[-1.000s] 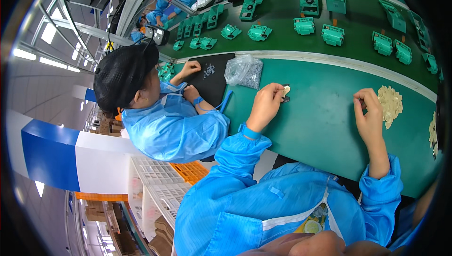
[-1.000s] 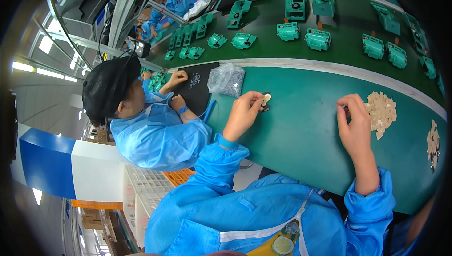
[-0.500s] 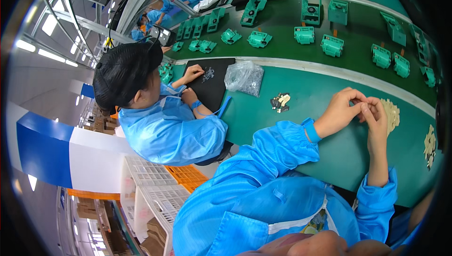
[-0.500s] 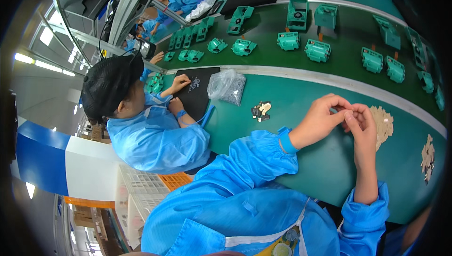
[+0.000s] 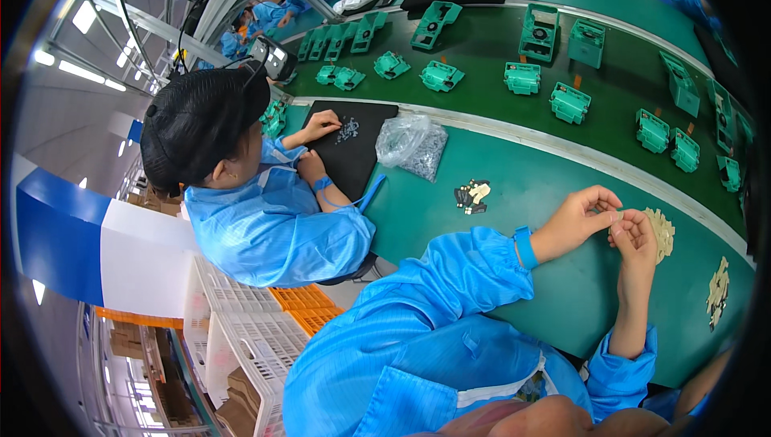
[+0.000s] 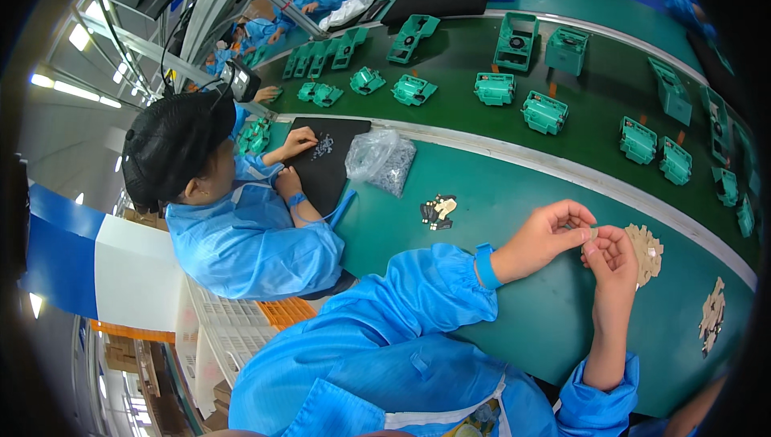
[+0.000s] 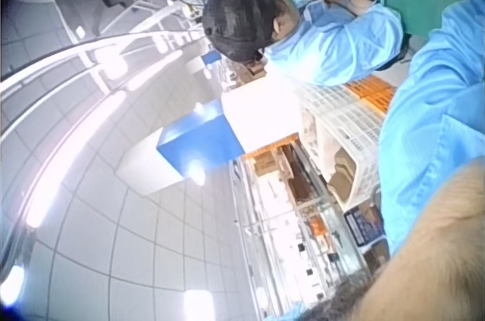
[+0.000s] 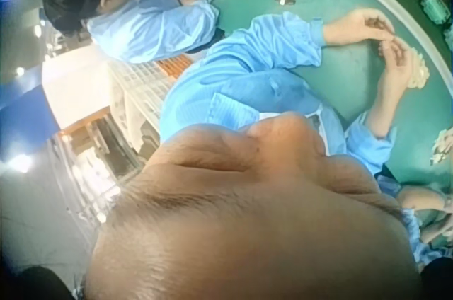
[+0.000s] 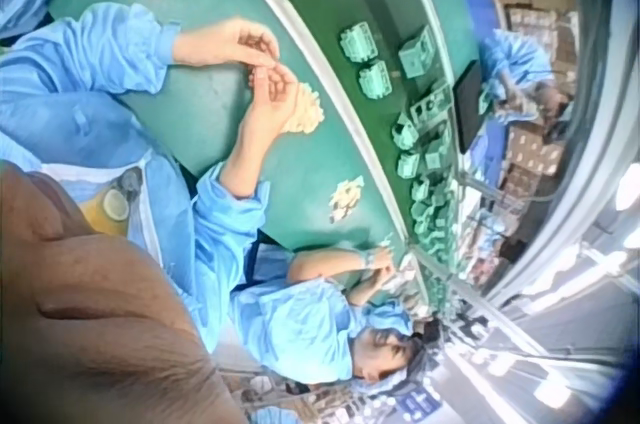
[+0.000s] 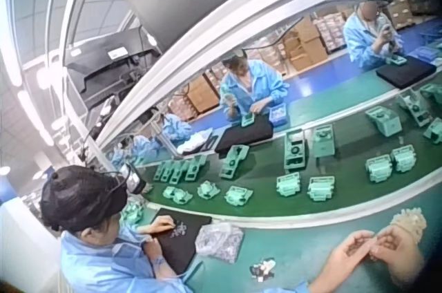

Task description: The person assembles small electronic components by hand, inserting small black electronic components into green plastic housings on an assembly line.

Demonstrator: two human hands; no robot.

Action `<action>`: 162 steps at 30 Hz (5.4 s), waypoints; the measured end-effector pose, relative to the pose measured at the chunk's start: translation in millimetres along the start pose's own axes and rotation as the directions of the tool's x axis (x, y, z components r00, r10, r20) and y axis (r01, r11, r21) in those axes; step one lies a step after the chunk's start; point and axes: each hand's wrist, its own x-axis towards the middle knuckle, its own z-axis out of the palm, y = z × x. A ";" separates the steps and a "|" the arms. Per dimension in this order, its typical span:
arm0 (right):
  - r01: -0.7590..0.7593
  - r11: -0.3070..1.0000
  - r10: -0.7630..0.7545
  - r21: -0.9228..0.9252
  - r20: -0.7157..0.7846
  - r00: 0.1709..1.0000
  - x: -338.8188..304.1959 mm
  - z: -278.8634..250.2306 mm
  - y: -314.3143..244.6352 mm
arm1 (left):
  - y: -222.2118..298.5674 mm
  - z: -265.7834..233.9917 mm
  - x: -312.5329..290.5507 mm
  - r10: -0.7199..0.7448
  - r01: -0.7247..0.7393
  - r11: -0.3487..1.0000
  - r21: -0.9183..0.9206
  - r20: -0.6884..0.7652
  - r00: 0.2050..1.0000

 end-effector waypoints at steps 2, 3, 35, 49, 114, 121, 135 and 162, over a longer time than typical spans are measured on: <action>0.005 1.000 -0.005 -0.016 -0.005 1.000 -1.5 2.0 -0.9 | -3.5 0.1 -2.4 0.013 -0.013 1.000 -0.010 0.001 1.000; 0.014 0.998 -0.015 -0.055 -0.012 1.000 -1.2 1.9 -3.5 | -4.7 1.9 -1.6 0.025 -0.025 0.999 0.036 -0.006 1.000; -0.061 0.990 0.066 -0.124 0.037 0.997 4.7 -17.5 -7.6 | -12.8 5.9 -1.7 0.177 -0.173 0.981 0.091 -0.045 0.983; -0.033 0.991 0.045 -0.131 0.091 0.995 0.7 -17.9 -14.6 | -8.8 12.0 -0.3 0.251 -0.234 0.945 0.230 -0.047 0.967; 0.008 0.967 -0.020 -0.256 -0.042 0.999 0.8 -22.0 -6.6 | 7.2 22.2 -0.3 0.542 -0.451 0.169 0.876 0.300 0.785; 0.074 0.872 -0.120 -0.484 -0.064 0.991 -2.3 -24.1 -10.3 | 4.2 29.4 1.1 0.514 -0.467 0.071 0.881 0.369 0.774; 0.130 0.816 -0.181 -0.563 -0.036 0.983 -5.5 -34.1 -13.8 | 4.5 43.6 0.2 0.468 -0.457 0.062 0.887 0.378 0.799; 0.047 0.842 -0.083 -0.538 -0.043 0.996 -8.6 -52.1 -25.0 | 0.3 58.3 5.6 0.463 -0.460 0.088 0.883 0.373 0.804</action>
